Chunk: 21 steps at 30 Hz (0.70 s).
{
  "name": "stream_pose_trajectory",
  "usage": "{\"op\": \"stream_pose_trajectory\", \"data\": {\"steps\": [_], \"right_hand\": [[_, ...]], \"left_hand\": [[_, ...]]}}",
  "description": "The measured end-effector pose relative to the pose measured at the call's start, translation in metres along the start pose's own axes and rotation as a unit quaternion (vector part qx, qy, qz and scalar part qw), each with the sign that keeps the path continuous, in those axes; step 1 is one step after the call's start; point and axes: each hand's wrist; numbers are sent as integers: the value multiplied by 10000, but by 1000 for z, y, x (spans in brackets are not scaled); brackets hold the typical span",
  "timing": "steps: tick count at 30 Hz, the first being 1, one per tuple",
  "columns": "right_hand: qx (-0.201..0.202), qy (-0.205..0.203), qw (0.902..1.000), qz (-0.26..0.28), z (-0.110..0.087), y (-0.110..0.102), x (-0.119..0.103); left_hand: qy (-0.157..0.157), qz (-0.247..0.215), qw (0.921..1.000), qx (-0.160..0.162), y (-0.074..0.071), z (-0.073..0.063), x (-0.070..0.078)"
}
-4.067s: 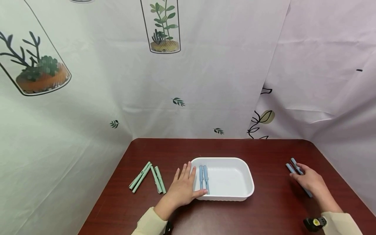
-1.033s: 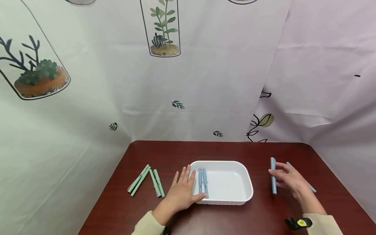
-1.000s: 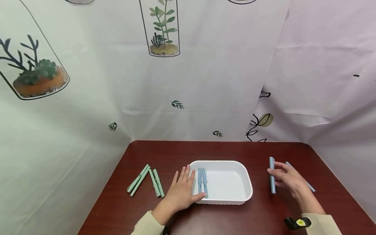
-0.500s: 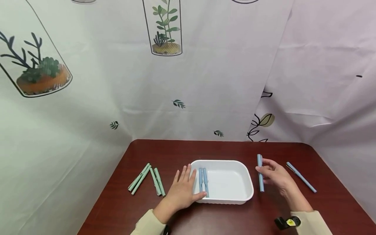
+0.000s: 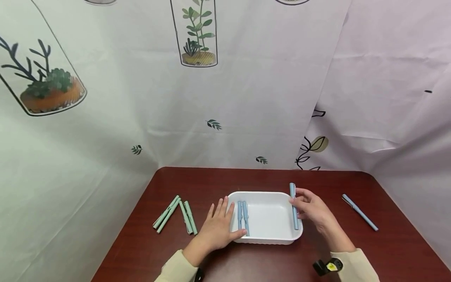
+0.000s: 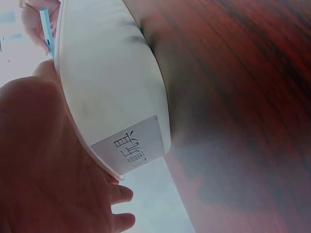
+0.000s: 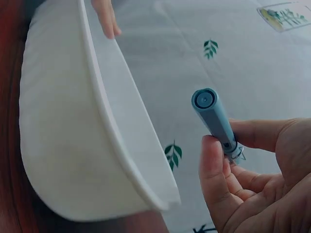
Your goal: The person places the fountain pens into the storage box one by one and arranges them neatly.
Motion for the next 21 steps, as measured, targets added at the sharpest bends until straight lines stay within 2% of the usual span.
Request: {"op": "stream_pose_trajectory", "data": {"steps": [9, 21], "right_hand": [[-23, 18, 10000, 32, -4, 23, -5], [-84, 83, 9997, 204, -3, 42, -3]], "left_hand": [[24, -56, 10000, 65, 1, -2, -1], [61, -10, 9999, 97, 3, 0, -1]]}}
Point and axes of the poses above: each hand's wrist, its own z-axis towards the middle knuckle, its own y-axis out of the palm, x = y × z, and after that the axes turned 8 degrees about x, right-handed
